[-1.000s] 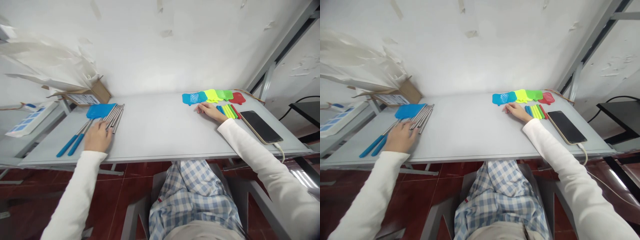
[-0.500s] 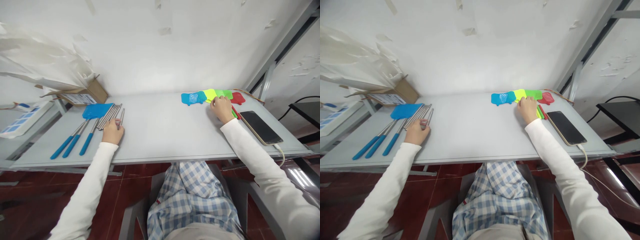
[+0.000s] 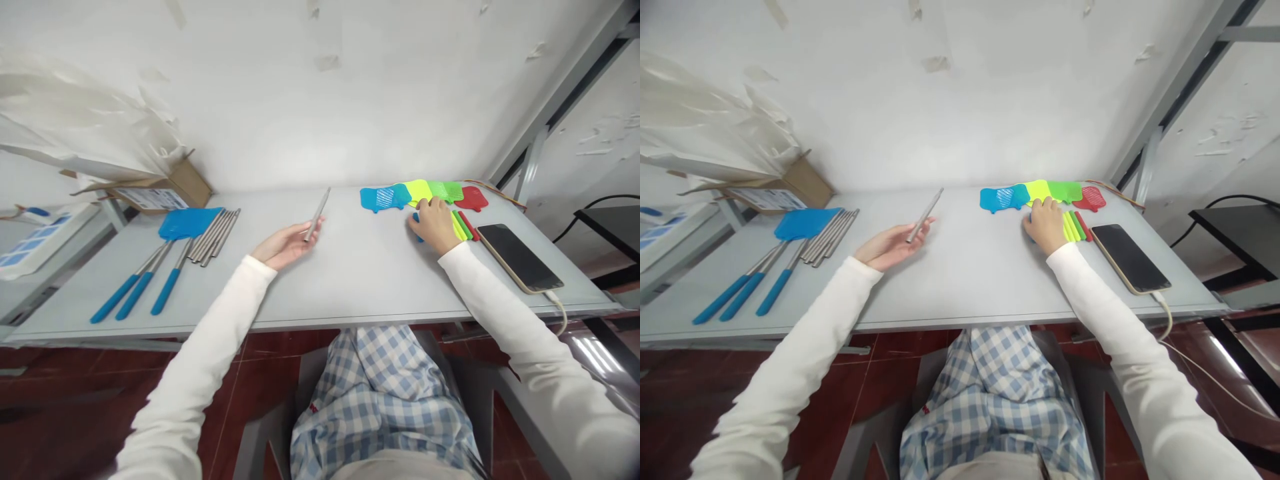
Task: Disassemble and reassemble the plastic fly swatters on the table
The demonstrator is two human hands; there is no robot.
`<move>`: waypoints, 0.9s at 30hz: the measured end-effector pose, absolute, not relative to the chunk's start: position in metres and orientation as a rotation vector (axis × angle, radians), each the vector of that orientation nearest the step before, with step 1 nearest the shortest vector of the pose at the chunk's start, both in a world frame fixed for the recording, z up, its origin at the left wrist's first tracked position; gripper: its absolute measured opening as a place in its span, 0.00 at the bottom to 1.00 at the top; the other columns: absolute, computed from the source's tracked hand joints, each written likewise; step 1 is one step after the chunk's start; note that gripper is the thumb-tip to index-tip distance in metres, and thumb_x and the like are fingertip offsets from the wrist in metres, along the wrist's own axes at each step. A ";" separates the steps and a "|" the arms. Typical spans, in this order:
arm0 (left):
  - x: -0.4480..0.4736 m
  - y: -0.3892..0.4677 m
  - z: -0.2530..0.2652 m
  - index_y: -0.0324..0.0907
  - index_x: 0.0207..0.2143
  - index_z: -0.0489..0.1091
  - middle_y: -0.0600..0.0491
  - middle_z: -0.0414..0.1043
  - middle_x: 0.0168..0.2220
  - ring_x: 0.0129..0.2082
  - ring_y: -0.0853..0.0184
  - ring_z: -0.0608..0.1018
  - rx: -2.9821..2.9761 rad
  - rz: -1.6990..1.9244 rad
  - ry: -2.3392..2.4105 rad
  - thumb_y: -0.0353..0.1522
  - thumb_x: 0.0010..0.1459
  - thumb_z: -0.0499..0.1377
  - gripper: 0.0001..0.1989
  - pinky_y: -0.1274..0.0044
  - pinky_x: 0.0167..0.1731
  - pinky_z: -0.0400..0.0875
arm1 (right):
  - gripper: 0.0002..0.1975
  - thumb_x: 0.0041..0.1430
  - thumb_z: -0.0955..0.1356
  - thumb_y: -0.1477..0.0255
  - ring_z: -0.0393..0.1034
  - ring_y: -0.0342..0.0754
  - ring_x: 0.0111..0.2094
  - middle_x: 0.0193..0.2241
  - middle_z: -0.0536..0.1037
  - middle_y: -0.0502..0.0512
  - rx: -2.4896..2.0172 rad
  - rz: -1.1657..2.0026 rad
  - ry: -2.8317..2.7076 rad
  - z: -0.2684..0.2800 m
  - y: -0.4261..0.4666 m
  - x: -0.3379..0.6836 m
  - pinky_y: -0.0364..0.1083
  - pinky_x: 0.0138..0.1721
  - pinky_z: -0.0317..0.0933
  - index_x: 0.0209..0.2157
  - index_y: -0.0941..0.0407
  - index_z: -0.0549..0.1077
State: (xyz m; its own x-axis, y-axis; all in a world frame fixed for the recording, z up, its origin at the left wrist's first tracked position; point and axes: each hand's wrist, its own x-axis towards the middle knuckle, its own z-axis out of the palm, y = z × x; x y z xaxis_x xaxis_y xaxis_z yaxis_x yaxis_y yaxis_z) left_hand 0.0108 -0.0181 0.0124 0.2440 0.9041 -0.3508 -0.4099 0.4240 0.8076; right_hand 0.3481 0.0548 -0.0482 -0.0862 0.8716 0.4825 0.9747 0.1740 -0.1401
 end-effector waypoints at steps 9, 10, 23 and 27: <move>0.082 0.037 -0.017 0.38 0.31 0.69 0.53 0.76 0.34 0.44 0.68 0.81 0.759 1.043 0.708 0.19 0.54 0.61 0.07 0.76 0.52 0.71 | 0.14 0.61 0.62 0.71 0.70 0.61 0.39 0.40 0.78 0.70 -1.623 -0.155 -2.223 -0.045 0.050 0.339 0.54 0.41 0.58 0.45 0.61 0.71; 0.085 0.040 -0.021 0.38 0.31 0.69 0.52 0.76 0.34 0.46 0.67 0.80 0.733 1.058 0.697 0.20 0.55 0.60 0.06 0.76 0.53 0.72 | 0.14 0.62 0.62 0.70 0.70 0.60 0.40 0.40 0.77 0.68 -1.544 -0.107 -2.242 -0.044 0.049 0.336 0.54 0.42 0.58 0.46 0.60 0.71; 0.083 0.033 -0.032 0.36 0.31 0.71 0.47 0.78 0.34 0.48 0.63 0.80 0.582 1.104 0.743 0.21 0.53 0.57 0.05 0.74 0.54 0.72 | 0.14 0.67 0.63 0.65 0.69 0.54 0.42 0.42 0.76 0.62 -1.049 0.168 -2.318 -0.047 0.040 0.311 0.51 0.43 0.58 0.46 0.56 0.75; 0.084 0.032 -0.031 0.37 0.32 0.71 0.47 0.78 0.35 0.48 0.63 0.80 0.591 1.112 0.753 0.21 0.52 0.58 0.06 0.73 0.54 0.72 | 0.15 0.68 0.61 0.64 0.68 0.55 0.45 0.43 0.77 0.62 -1.017 0.182 -2.312 -0.044 0.038 0.312 0.51 0.46 0.58 0.46 0.54 0.75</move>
